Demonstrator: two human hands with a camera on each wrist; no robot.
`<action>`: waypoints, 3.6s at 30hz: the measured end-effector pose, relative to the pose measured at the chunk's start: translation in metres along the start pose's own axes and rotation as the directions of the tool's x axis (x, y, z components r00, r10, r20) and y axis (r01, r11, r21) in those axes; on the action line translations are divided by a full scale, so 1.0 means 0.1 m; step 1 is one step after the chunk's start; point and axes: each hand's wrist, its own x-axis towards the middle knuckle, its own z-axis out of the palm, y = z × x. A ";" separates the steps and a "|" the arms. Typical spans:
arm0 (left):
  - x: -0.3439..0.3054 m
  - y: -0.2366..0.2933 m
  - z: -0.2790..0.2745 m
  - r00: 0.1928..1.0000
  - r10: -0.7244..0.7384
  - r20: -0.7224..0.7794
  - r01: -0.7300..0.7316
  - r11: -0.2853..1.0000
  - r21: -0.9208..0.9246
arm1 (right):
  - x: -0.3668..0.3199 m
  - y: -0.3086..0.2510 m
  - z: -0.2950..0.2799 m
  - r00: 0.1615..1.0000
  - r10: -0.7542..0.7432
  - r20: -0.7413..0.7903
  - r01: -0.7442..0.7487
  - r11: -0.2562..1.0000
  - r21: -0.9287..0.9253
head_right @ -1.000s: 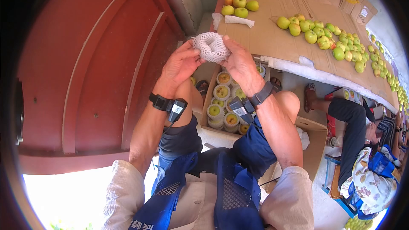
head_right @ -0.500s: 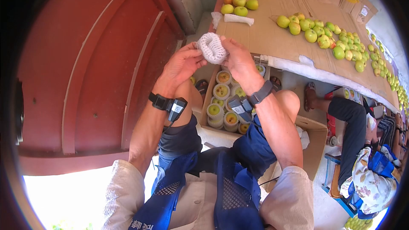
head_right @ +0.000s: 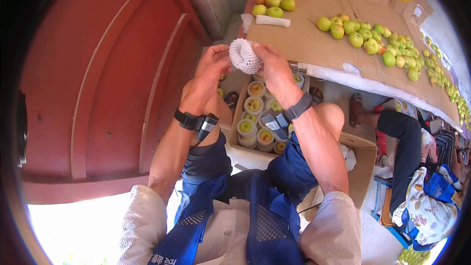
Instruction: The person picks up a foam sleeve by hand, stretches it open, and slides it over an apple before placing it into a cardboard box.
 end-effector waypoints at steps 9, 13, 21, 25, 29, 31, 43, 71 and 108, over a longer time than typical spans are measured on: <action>-0.05 0.14 0.08 0.994 -0.098 0.057 0.097 0.995 0.013 | 0.03 0.04 -0.03 0.995 -0.081 -0.056 0.074 0.991 -0.114; -0.05 0.11 0.06 0.992 -0.044 0.119 0.035 0.997 0.069 | 0.02 0.04 0.01 0.976 -0.199 -0.088 0.174 0.958 -0.228; -0.02 0.07 0.09 0.996 -0.022 0.085 0.016 0.997 0.071 | -0.06 0.03 0.11 0.937 -0.338 0.085 0.345 0.863 -0.370; -0.06 0.11 0.11 1.000 -0.023 0.001 0.023 0.999 -0.025 | -0.15 -0.09 0.17 0.922 -0.385 0.039 0.366 0.834 -0.412; -0.03 0.09 0.02 1.000 0.009 -0.009 -0.012 0.956 -0.294 | -0.25 -0.25 0.20 0.893 -0.443 0.073 0.431 0.798 -0.421; -0.05 0.15 0.00 0.995 0.078 0.061 -0.043 0.896 -0.442 | -0.33 -0.27 0.26 0.907 -0.407 0.107 0.414 0.817 -0.402; -0.06 0.14 -0.07 0.971 0.220 0.089 -0.162 0.889 -0.429 | -0.25 -0.07 0.24 0.888 -0.380 0.257 0.459 0.713 -0.530; 0.00 0.05 0.04 0.961 0.255 -0.108 -0.257 0.966 -0.004 | -0.35 -0.12 0.36 0.936 -0.299 0.184 0.350 0.841 -0.412; 0.04 0.34 0.32 0.822 -0.195 0.535 0.513 0.663 -0.546 | 0.08 -0.54 -0.17 0.962 -0.039 0.269 0.014 0.995 0.095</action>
